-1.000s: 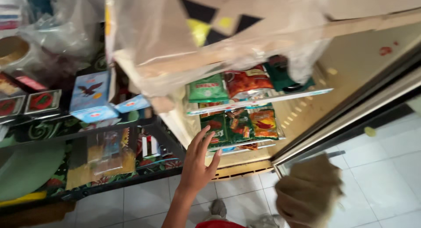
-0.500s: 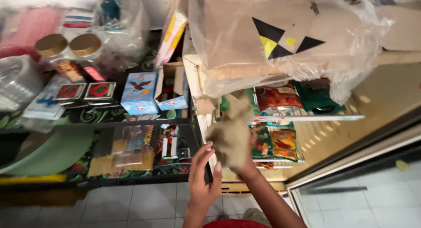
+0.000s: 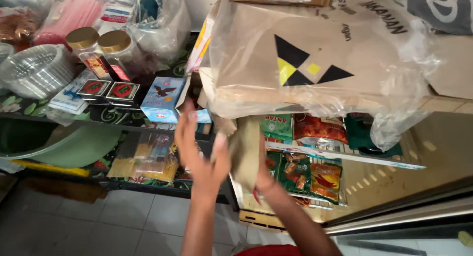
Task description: The person wipes the glass and frame of a display case with a cloth. They clean the top edge, sides, and glass surface of the case, moving around it to reach different areas.
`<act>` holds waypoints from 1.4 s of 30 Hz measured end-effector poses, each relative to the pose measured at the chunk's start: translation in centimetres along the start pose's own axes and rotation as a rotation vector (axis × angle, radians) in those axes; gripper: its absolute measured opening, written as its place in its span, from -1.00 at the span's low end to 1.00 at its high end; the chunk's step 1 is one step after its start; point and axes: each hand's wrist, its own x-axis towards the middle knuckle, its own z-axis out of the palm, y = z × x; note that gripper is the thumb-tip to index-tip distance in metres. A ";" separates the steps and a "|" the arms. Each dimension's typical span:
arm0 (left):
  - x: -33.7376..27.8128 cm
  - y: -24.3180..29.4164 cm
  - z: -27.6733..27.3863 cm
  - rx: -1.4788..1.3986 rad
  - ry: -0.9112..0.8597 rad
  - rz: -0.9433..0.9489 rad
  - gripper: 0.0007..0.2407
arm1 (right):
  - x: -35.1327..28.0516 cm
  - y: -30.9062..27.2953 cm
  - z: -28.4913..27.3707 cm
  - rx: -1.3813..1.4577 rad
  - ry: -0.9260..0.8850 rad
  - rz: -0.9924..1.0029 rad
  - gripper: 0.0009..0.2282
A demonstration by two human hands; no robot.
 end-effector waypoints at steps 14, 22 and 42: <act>2.8 -2.3 6.2 -0.118 0.034 0.064 -0.53 | -2.5 3.8 -1.7 -0.047 -0.174 0.134 -0.54; -1.7 2.1 7.3 0.063 0.274 0.034 -0.63 | -12.8 1.1 -12.1 -0.354 -0.121 0.081 -0.55; -10.4 12.2 26.1 -0.153 -0.888 0.676 -0.42 | -20.3 3.6 -30.6 -0.824 0.653 -0.115 -0.64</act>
